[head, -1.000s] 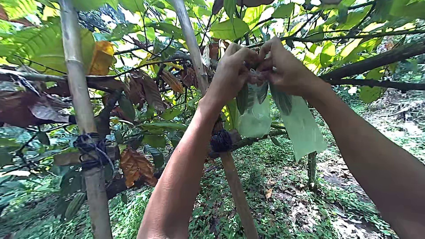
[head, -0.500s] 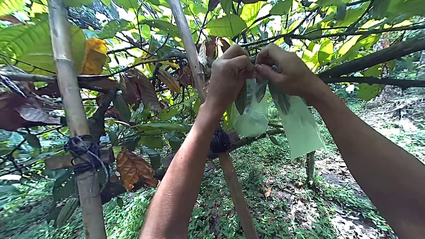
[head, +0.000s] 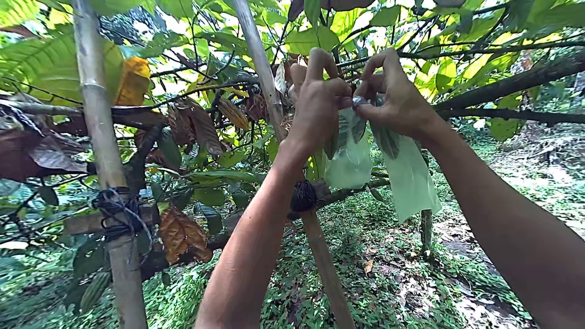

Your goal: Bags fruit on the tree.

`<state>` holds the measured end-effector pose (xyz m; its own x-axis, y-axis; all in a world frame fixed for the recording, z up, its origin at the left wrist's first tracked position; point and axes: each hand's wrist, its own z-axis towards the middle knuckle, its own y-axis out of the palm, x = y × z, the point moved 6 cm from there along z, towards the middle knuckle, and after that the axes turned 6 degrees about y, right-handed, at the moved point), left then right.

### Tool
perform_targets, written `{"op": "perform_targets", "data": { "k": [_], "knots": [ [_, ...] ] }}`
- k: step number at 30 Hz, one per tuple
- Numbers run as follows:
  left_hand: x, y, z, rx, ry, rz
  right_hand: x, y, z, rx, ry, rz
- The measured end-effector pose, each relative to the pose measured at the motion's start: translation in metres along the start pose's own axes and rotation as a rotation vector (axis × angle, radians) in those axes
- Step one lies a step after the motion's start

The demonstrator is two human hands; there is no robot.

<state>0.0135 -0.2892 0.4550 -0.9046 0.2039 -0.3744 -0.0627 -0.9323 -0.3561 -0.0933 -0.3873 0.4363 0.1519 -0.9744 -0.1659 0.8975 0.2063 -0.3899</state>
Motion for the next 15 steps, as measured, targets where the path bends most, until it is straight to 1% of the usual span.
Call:
{"op": "perform_targets", "data": {
  "k": [1,3,5,7,8,11,15],
  "knots": [
    [-0.003,-0.001,0.003,-0.083,-0.088,-0.046,0.001,-0.001,0.001,0.03,-0.001,-0.032],
    [-0.009,-0.001,0.005,-0.176,-0.196,-0.126,0.003,-0.004,0.0,0.12,-0.007,-0.104],
    [-0.011,-0.001,0.004,-0.176,-0.301,-0.224,0.0,-0.001,-0.005,0.216,-0.016,-0.196],
    [-0.013,-0.001,0.001,-0.157,-0.414,-0.327,-0.003,0.001,-0.011,0.247,-0.016,-0.29],
    [-0.013,0.0,-0.001,-0.141,-0.444,-0.358,-0.004,0.002,-0.014,0.248,0.0,-0.3],
    [-0.014,0.002,0.0,-0.104,-0.452,-0.353,-0.004,0.0,-0.021,0.252,0.031,-0.285],
    [-0.012,0.001,0.003,-0.106,-0.457,-0.284,-0.009,-0.005,-0.023,0.278,0.004,-0.35]
  ]
}}
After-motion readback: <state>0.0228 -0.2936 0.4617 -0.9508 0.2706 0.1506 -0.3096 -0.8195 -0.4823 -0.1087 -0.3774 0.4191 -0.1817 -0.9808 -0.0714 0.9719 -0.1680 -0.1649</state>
